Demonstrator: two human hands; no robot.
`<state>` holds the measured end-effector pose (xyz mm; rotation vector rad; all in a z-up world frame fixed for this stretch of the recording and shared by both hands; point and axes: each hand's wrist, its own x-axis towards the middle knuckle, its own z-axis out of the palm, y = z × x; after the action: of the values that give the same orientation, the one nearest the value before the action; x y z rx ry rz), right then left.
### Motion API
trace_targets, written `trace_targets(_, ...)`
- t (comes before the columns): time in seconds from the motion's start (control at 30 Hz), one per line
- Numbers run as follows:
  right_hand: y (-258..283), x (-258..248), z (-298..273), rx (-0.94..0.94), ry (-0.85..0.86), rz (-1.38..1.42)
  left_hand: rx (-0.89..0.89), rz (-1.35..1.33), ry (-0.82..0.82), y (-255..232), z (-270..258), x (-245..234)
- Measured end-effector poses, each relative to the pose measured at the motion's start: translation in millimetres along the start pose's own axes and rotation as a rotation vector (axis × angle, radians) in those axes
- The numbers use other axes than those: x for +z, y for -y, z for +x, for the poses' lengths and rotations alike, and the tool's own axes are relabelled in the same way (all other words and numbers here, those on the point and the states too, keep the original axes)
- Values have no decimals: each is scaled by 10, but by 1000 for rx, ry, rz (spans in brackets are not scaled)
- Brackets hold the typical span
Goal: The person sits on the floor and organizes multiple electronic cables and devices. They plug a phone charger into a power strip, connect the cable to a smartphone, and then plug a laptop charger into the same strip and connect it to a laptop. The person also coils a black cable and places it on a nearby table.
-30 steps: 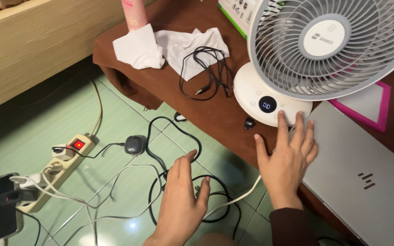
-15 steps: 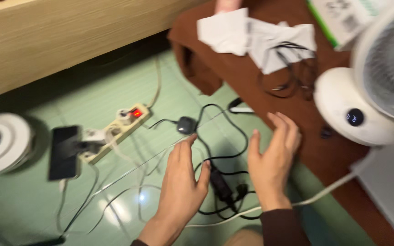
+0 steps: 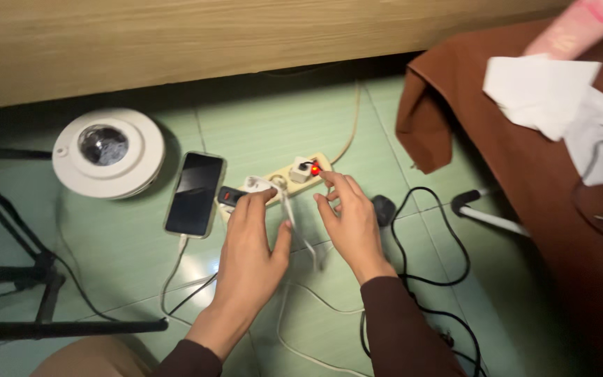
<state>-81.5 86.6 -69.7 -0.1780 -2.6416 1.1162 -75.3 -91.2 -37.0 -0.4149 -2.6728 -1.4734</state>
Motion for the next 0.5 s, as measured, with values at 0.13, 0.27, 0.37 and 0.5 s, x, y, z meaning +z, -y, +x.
trace_targets(0.13,-142,387,180,-4,66,6,-42,-24,-18,224,87,-95)
trace_targets(0.27,-316,664,317,-64,126,-56,-72,-46,-35,339,130,-194)
trace_targets(0.37,-410,779,387,-113,185,-137,-142,-59,-12,386,146,-258)
trace_targets(0.5,-484,897,441,-98,210,-163,-175,-74,-3,439,137,-291)
